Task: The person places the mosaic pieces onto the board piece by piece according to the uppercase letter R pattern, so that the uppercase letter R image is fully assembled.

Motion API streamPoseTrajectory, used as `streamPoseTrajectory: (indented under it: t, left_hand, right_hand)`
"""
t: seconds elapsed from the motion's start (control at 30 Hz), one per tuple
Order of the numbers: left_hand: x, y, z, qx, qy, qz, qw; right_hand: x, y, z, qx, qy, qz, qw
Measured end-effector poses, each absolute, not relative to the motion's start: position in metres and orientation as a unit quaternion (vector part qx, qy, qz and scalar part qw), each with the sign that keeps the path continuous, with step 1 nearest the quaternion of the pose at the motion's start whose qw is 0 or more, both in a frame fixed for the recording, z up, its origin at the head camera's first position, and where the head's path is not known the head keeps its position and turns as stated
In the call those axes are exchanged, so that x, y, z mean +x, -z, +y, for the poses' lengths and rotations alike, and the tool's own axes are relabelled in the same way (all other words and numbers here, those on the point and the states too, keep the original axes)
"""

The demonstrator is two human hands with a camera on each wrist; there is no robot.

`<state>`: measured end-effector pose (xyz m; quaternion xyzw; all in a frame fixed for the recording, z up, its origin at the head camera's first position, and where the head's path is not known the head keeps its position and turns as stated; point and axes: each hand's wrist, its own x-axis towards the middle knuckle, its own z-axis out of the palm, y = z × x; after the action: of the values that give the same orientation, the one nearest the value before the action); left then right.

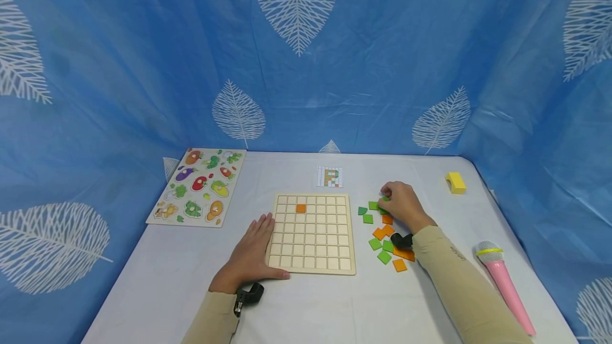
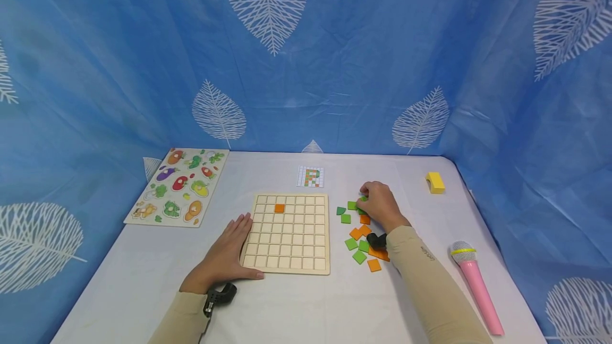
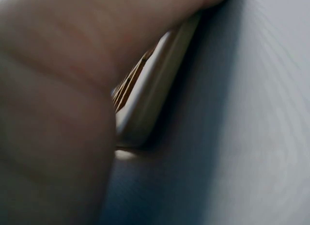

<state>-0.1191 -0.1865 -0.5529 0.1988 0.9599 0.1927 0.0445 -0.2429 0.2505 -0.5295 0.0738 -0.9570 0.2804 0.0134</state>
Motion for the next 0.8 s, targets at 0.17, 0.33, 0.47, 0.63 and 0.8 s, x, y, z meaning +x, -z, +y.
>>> streamPoseTrajectory:
  t: [0.17,0.33,0.47,0.63,0.8]
  left_hand:
    - [-0.1196,0.5536,-0.1874,0.203,-0.189,0.960,0.045]
    - [-0.1194,0.5529,-0.1875,0.201,-0.191,0.960,0.047]
    - [-0.1192,0.5525,-0.1871,0.200,-0.190,0.960,0.048]
    - [-0.1191,0.5523,-0.1867,0.198,-0.190,0.960,0.048]
    - [-0.1194,0.5528,-0.1868,0.199,-0.188,0.961,0.047]
  right_hand:
    - [-0.2426,0.5293,0.2491,0.074,-0.281,-0.957,0.016]
    - [-0.2421,0.5291,0.2481,0.067,-0.283,-0.957,0.009]
    - [-0.2412,0.5288,0.2475,0.064,-0.286,-0.956,0.010]
    - [-0.2412,0.5289,0.2478,0.067,-0.287,-0.955,0.019]
    - [-0.2417,0.5291,0.2484,0.070,-0.290,-0.954,0.025]
